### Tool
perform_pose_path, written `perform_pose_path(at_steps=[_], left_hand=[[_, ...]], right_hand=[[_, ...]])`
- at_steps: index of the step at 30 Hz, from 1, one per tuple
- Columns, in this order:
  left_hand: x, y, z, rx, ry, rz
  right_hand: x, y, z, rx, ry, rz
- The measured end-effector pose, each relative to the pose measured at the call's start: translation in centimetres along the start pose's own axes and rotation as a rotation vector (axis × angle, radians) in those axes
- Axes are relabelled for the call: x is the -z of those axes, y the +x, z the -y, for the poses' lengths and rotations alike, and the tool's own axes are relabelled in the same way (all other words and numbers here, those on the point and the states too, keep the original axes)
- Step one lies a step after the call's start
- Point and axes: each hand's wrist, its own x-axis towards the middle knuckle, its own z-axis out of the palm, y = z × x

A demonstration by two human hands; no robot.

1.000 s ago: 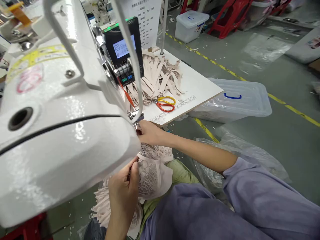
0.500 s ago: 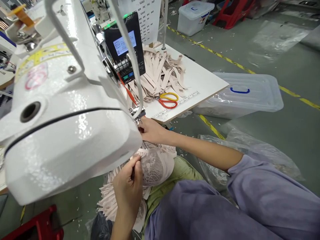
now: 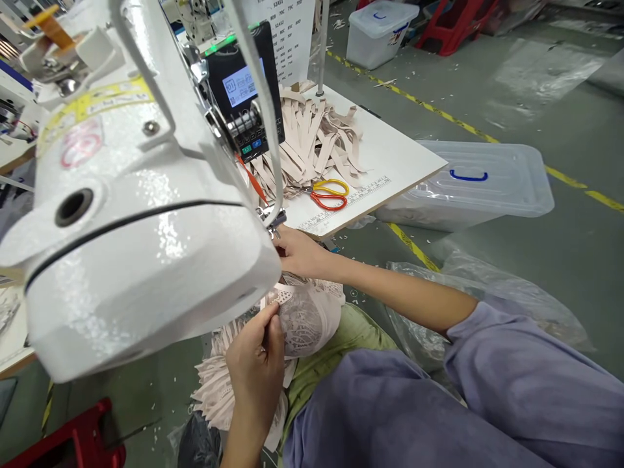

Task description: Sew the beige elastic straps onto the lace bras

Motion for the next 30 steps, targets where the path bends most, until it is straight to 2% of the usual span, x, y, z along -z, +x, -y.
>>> perform_pose_path(at_steps=[4,6,9,11,13,15,20,25,30], left_hand=[[0.0,-0.5,0.6,0.026,0.048,-0.029],[-0.5,-0.8,0.7,-0.025,0.156,-0.154],[-1.7,-1.1,0.0,-0.199,0.296,-0.322],[-2.7,-1.2,-1.0,-0.261,0.339,-0.288],[-3.5,-1.2,-1.7,-0.267,0.393,-0.217],[-3.9,-1.2,-2.0,-0.257,0.445,-0.195],[-3.7,-1.1,-1.3,-0.265,0.466,-0.221],[-3.6,-0.7,-0.9,-0.259,0.464,-0.191],[-3.7,-0.5,-0.7,-0.255,0.462,-0.188]], right_hand=[[0.2,-0.1,-0.1,0.015,0.014,-0.006],[0.4,-0.2,0.0,0.018,0.021,-0.006],[0.4,-0.4,0.4,-0.005,0.045,-0.006],[0.4,-0.6,0.7,-0.035,0.069,-0.018],[0.3,-0.7,0.9,-0.052,0.079,-0.036],[0.0,-0.6,0.7,-0.054,0.067,-0.053],[-0.7,-0.2,0.0,-0.014,-0.02,-0.091],[-0.8,0.0,0.3,-0.031,-0.004,-0.129],[-0.8,0.1,0.0,0.022,0.027,-0.149]])
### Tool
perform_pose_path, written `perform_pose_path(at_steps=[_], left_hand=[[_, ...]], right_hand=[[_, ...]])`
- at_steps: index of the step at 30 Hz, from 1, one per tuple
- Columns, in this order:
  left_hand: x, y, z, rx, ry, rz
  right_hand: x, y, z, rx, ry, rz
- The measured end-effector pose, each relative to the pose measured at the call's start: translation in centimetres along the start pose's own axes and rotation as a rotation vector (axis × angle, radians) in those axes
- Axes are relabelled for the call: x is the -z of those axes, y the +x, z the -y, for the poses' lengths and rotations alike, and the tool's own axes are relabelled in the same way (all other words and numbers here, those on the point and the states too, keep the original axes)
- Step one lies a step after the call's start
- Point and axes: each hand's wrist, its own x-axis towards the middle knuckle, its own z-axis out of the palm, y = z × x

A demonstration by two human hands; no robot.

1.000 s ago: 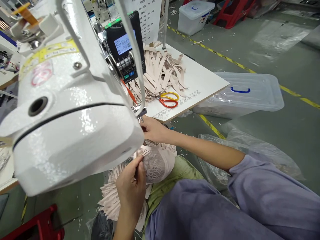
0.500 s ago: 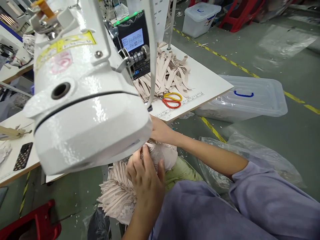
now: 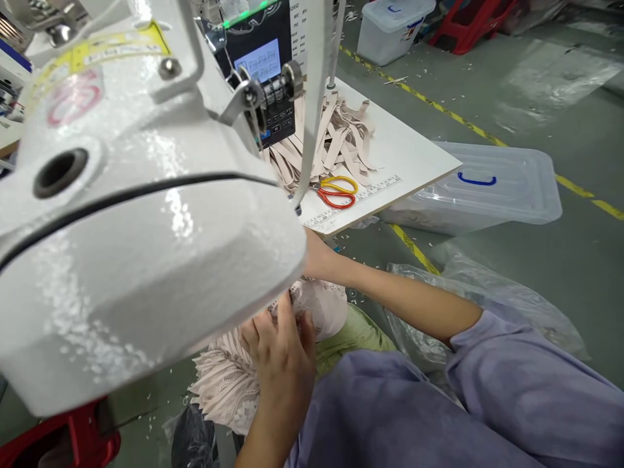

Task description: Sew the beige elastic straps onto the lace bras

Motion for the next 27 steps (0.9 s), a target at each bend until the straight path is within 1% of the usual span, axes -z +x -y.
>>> perform_pose_path(at_steps=[3,5,9,12,14,16,19,21,22,24,25,27], left_hand=[[0.0,0.1,0.0,-0.012,0.001,-0.005],[0.0,0.2,0.0,-0.025,-0.002,-0.007],[0.0,0.1,0.2,-0.023,-0.026,-0.023],[-0.1,-0.4,0.9,0.01,-0.088,-0.087],[-0.2,-0.6,1.5,0.088,-0.158,-0.144],[-0.4,-0.7,2.1,0.249,-0.299,-0.151],[-0.8,-0.6,3.1,0.538,-0.693,-0.041],[-1.3,-0.4,3.6,0.668,-0.953,0.039],[-1.5,-0.3,3.8,0.707,-1.045,0.073],[-1.9,-0.2,4.0,0.747,-1.151,0.113],[-1.9,-0.2,4.0,0.758,-1.182,0.115],[-2.0,-0.2,4.0,0.783,-1.215,0.084]], right_hand=[[-0.1,0.0,-0.5,0.04,0.019,-0.005],[-0.1,0.1,-0.6,0.041,0.009,0.001],[0.1,0.1,-0.2,-0.026,-0.021,0.036],[0.2,-0.1,0.0,-0.051,0.007,0.026],[0.3,-0.6,0.1,-0.06,0.04,-0.009],[0.5,-1.4,0.0,-0.101,0.089,-0.052],[0.8,-3.0,-0.1,-0.222,0.164,-0.083],[0.9,-4.2,-0.1,-0.285,0.194,-0.062],[1.0,-4.8,-0.1,-0.304,0.205,-0.043],[1.1,-5.9,-0.1,-0.318,0.222,-0.01],[1.1,-6.3,0.0,-0.316,0.225,0.003],[1.0,-7.0,0.2,-0.299,0.213,0.018]])
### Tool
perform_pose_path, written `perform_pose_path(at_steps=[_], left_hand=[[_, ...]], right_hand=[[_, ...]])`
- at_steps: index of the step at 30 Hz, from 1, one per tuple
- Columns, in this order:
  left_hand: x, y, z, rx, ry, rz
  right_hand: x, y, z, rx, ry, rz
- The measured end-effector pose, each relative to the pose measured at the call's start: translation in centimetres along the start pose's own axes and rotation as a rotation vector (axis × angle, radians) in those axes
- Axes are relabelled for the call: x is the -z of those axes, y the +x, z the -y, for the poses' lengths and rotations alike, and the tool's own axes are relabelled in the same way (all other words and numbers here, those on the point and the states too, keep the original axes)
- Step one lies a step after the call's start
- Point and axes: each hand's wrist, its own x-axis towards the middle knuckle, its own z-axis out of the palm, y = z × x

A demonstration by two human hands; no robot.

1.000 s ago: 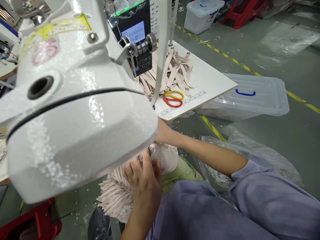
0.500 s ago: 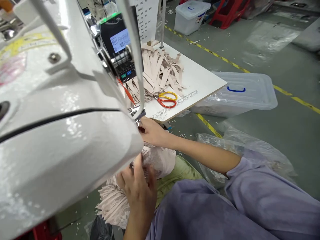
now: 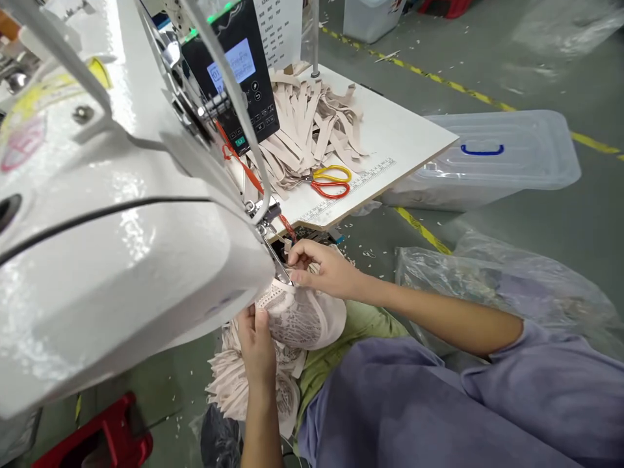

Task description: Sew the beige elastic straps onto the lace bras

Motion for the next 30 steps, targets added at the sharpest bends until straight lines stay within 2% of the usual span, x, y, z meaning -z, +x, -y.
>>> perform_pose_path(at_steps=[5,13,22,27,30], left_hand=[[0.1,-0.6,-0.3,-0.007,-0.033,-0.036],[0.6,-1.4,-0.7,-0.061,-0.002,-0.102],[0.8,-1.9,-1.0,-0.059,0.046,-0.077],[0.9,-1.9,-1.3,-0.048,0.061,-0.08],[1.3,-1.3,-0.9,-0.019,0.036,-0.089]], right_hand=[[-0.5,-0.9,0.2,0.066,-0.047,0.012],[-0.7,-1.6,0.1,0.071,-0.056,0.004],[0.2,-2.7,-0.9,0.035,-0.116,0.053],[1.2,-2.9,-2.6,0.104,-0.228,0.13],[2.0,-3.1,-2.8,0.188,-0.308,0.14]])
